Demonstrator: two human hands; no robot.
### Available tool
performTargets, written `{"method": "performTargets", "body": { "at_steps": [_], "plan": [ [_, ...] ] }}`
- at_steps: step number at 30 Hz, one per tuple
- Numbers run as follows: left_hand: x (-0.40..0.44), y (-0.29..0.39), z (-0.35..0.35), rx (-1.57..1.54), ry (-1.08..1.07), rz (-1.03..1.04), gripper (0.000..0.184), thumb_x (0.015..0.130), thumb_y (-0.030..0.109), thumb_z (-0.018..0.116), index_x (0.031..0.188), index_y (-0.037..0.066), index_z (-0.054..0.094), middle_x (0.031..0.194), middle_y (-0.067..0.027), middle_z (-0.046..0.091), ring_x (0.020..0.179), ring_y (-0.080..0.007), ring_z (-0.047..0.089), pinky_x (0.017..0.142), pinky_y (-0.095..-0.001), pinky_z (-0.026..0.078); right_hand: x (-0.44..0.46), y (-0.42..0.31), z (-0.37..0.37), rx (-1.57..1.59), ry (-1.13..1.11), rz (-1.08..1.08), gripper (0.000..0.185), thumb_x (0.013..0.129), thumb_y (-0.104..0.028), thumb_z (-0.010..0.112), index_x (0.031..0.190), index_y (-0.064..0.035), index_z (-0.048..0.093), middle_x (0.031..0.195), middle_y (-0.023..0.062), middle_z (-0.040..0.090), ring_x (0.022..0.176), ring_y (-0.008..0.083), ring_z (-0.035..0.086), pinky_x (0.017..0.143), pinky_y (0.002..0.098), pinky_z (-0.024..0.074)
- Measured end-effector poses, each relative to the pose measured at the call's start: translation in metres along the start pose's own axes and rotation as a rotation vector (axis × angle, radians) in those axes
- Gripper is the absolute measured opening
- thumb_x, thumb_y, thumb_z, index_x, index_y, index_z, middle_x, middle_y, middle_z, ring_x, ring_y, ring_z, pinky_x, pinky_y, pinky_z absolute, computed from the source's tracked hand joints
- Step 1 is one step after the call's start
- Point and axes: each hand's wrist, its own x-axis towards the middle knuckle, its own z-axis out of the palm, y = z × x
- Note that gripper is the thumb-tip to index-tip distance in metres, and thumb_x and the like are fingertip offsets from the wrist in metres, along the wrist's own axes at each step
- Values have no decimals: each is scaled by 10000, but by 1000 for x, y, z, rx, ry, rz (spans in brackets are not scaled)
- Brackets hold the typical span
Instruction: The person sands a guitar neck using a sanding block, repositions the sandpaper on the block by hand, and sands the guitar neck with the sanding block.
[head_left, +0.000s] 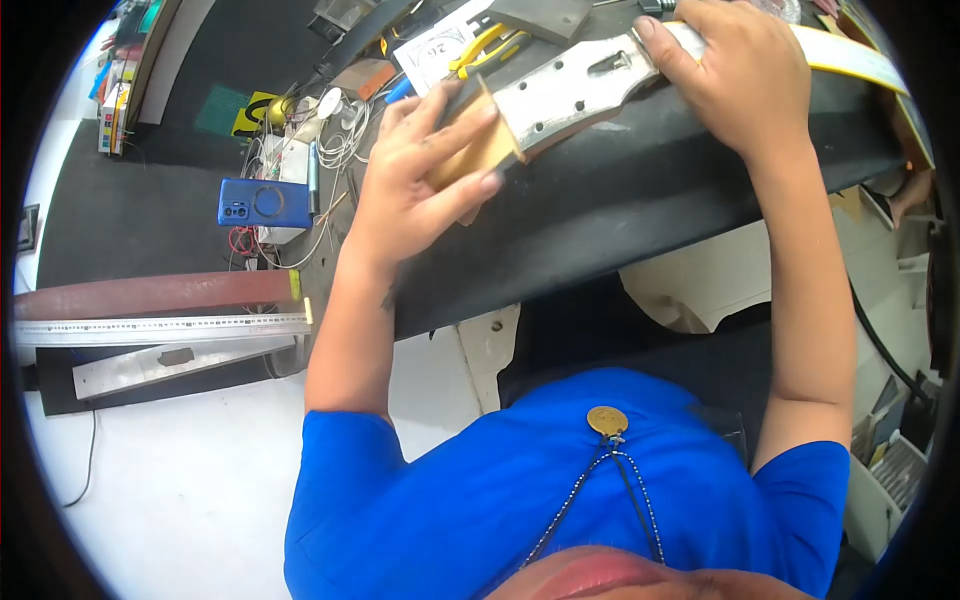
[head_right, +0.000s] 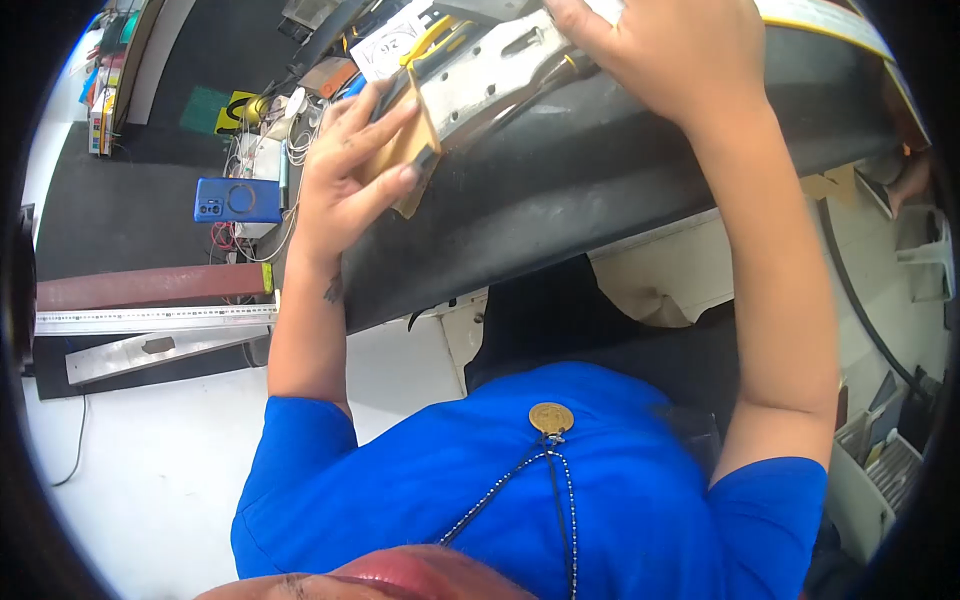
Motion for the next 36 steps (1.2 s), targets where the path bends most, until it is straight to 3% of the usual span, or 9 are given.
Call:
{"method": "performTargets", "body": {
  "at_steps": [6,8,14,17,21,25,30,33,36],
  "plan": [
    [-14,-7,-7,41,-77,186,635,811,405,862,1368,112,774,1497,-275,611,1264,-461,566,1142,-510,437,-2,4,4,33,35,4,484,820,-506,707,646,-56,663,675,191,641,715,417,651,694,523,504],
    [-5,-33,-9,30,-45,53,632,820,394,856,1374,103,768,1491,-280,616,1252,-459,574,1133,-489,444,-3,11,13,-24,37,51,483,824,-505,699,650,-55,666,677,190,640,723,415,657,697,523,509],
    [-16,-10,-7,-31,-85,198,646,776,428,878,1354,152,791,1496,-281,630,1294,-479,574,1148,-534,429,-6,17,24,-69,60,10,492,845,-505,667,668,-46,679,679,200,643,718,424,661,692,520,517],
    [2,-36,-9,-9,-42,29,608,818,387,850,1359,117,781,1482,-293,635,1281,-466,578,1138,-509,434,-5,12,23,-18,70,42,494,849,-507,665,671,-46,687,673,197,641,712,423,658,682,514,515],
    [2,10,1,-23,-81,225,620,807,407,870,1360,137,785,1519,-266,615,1294,-435,571,1142,-507,435,-5,17,26,-74,101,-42,480,845,-496,673,677,-46,696,674,194,648,710,418,665,678,508,523],
    [3,-41,-9,-45,-67,37,642,825,410,851,1386,111,762,1512,-265,624,1288,-440,564,1143,-490,432,-7,16,23,-69,81,18,464,833,-488,684,679,-50,697,685,190,654,718,415,666,682,506,525],
    [-9,-3,-5,-30,-108,228,643,797,380,884,1382,138,770,1580,-277,560,1315,-441,555,1154,-502,424,-7,16,22,-41,77,5,468,828,-489,687,670,-49,680,681,191,647,717,417,662,683,515,521],
    [-4,-45,-11,-27,-69,96,627,821,391,864,1379,121,768,1564,-280,574,1305,-444,558,1158,-506,417,-5,16,16,-46,92,23,458,822,-479,697,660,-51,669,674,184,642,711,414,656,679,509,517],
    [11,-12,-2,37,-98,140,644,823,419,862,1390,130,762,1569,-276,567,1295,-444,552,1144,-512,427,-4,7,23,-25,79,6,472,823,-489,692,657,-48,670,672,184,640,709,412,656,674,509,514]
  ]
}}
